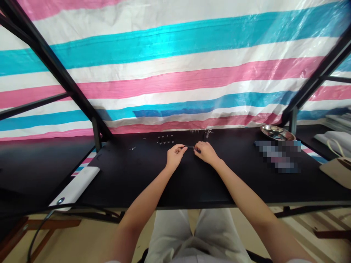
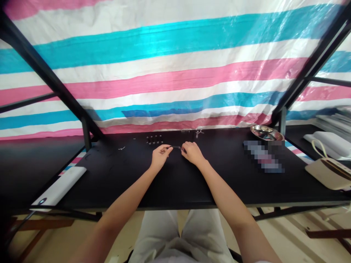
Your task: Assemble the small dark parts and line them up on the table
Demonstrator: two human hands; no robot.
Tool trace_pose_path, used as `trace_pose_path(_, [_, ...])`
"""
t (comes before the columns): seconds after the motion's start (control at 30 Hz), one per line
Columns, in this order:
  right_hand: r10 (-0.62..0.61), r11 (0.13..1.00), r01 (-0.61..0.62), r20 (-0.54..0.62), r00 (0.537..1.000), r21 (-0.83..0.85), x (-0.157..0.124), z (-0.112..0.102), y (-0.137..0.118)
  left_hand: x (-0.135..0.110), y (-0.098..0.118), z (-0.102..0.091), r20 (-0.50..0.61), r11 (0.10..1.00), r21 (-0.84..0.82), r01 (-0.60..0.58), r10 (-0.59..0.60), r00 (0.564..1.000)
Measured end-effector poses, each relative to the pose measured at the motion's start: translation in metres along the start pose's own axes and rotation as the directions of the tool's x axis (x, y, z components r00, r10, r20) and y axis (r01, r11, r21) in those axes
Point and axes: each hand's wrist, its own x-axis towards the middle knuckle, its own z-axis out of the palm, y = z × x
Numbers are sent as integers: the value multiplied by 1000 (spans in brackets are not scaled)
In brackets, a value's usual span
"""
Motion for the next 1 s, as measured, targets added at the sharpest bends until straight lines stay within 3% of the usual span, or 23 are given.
trace_pose_path(0.4, [-1,995,5,44,999,-98,-1,0,-4,-5,-5,0,-19,972,201,-124,131,991])
trace_pose_path(0.77, [-45,995,48,38,998,-85,-1,-3,-7,-5,-1,-2,19,960,225,-169,170,985])
trace_pose_path(1.0, [-60,998,59,-46,997,-23,-1,-1,-3,-4,1,-4,-2,968,188,-164,168,986])
